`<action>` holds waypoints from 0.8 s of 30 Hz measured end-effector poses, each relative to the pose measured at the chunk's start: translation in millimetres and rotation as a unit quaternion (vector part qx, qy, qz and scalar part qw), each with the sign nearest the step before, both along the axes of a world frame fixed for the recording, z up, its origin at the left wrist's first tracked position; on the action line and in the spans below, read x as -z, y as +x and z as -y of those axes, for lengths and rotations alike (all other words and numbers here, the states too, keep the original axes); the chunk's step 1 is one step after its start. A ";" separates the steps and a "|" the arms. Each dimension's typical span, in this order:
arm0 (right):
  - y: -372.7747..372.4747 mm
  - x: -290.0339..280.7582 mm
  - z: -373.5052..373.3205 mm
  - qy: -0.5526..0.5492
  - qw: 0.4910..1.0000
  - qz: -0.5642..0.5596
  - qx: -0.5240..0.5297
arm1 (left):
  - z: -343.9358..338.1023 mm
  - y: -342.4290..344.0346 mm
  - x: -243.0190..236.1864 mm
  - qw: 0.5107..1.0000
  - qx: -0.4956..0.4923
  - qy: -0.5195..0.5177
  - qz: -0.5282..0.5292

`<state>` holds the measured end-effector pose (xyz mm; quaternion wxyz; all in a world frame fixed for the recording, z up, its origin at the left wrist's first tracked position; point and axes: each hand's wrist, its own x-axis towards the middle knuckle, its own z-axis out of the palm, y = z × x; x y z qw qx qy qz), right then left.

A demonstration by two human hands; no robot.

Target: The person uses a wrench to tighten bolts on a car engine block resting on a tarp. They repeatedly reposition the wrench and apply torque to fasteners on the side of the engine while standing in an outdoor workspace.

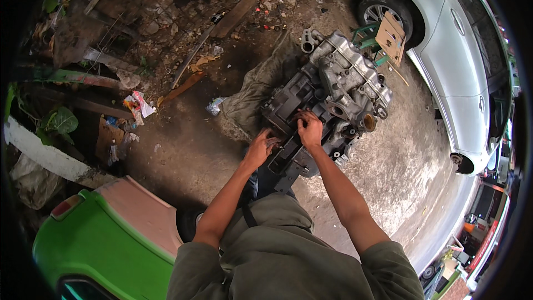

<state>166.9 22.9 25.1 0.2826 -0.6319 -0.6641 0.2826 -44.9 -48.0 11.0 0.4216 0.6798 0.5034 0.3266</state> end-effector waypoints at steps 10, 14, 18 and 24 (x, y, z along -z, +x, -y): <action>-0.8 0.1 0.2 0.015 1.000 0.005 0.005 | 4.6 -2.8 32.6 0.847 -0.315 -0.297 0.308; -1.3 -2.2 0.3 0.012 1.000 -0.002 0.006 | -17.0 -1.3 30.3 0.709 -0.389 -0.369 0.459; -2.2 -3.9 0.0 0.008 1.000 -0.001 0.009 | -33.7 -0.2 26.8 0.672 -0.387 -0.419 0.472; -3.6 -9.2 0.8 0.007 1.000 0.005 0.013 | -46.0 -4.2 24.6 0.667 -0.390 -0.433 0.465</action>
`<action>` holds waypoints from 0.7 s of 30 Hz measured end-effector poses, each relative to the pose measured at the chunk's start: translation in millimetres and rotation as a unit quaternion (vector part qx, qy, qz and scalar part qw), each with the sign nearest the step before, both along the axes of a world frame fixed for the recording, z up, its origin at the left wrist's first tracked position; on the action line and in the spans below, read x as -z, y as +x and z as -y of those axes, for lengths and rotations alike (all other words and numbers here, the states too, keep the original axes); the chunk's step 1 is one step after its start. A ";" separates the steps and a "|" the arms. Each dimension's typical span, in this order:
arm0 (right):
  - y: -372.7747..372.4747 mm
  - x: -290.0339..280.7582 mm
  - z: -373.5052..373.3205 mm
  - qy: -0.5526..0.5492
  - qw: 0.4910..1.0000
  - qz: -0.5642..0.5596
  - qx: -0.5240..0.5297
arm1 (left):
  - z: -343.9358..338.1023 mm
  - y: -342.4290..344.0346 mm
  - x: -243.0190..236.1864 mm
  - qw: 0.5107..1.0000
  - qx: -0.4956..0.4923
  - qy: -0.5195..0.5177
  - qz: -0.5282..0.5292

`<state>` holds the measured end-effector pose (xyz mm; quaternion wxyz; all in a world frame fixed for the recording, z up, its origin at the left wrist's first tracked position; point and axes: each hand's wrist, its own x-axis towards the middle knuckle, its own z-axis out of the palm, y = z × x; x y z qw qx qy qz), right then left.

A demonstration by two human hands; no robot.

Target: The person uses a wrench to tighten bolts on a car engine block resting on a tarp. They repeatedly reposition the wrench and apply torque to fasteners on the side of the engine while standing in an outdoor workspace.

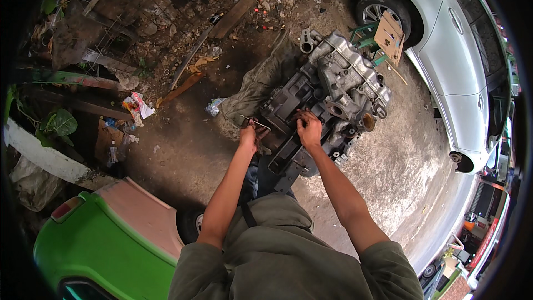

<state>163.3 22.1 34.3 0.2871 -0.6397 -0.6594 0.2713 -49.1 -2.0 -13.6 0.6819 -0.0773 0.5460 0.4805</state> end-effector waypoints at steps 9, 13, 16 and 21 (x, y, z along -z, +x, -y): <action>0.5 3.0 -1.4 0.006 1.000 -0.012 -0.004 | -2.6 -5.2 7.0 1.000 0.008 0.005 0.027; 0.2 2.9 0.2 0.022 1.000 -0.011 -0.002 | -2.1 -0.5 1.7 0.999 -0.021 0.006 0.039; -1.7 0.2 0.1 0.010 1.000 -0.005 0.005 | -5.8 6.3 -2.9 0.999 -0.031 0.007 0.035; -2.2 -3.5 -0.4 0.014 1.000 -0.009 0.001 | -11.0 11.7 -6.0 0.999 -0.030 -0.007 0.026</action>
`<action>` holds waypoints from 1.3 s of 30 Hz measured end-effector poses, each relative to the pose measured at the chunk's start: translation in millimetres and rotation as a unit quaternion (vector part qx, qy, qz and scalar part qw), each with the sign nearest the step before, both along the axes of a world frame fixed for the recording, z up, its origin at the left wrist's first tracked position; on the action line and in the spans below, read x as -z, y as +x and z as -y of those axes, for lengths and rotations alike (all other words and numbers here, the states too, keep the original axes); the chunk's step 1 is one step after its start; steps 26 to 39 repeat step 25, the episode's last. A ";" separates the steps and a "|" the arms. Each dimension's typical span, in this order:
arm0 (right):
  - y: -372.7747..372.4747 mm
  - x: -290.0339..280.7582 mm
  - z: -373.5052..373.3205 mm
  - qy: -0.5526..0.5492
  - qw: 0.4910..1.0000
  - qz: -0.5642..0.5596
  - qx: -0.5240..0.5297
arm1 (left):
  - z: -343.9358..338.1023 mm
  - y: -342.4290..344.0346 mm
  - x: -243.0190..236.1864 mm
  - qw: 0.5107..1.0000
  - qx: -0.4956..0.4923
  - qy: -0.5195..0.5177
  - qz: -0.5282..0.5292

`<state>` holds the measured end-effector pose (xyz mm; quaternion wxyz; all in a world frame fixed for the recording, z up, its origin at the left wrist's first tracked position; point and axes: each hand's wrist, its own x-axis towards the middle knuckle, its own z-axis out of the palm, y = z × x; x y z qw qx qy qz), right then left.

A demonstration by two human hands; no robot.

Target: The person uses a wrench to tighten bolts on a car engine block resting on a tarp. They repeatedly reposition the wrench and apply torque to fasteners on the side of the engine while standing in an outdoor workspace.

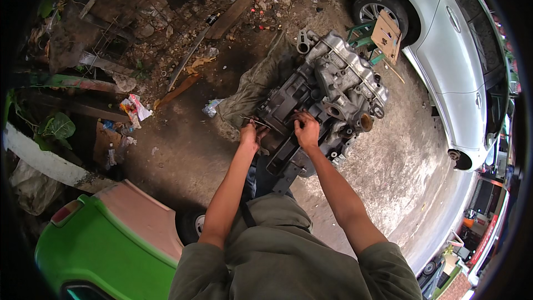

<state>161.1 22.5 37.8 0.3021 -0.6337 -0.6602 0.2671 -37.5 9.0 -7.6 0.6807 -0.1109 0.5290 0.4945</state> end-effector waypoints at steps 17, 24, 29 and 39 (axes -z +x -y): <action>-0.2 1.1 -0.6 0.002 1.000 -0.007 -0.005 | -11.6 4.7 5.3 0.996 -0.048 -0.052 0.052; 3.4 4.8 -0.6 -0.012 1.000 0.008 -0.004 | 30.3 13.7 11.7 0.988 0.043 0.093 -0.113; 2.6 7.1 -0.3 -0.017 1.000 0.009 -0.001 | 42.7 13.3 13.5 0.976 0.081 0.122 -0.160; 2.6 7.1 -0.3 -0.017 1.000 0.009 -0.001 | 42.7 13.3 13.5 0.976 0.081 0.122 -0.160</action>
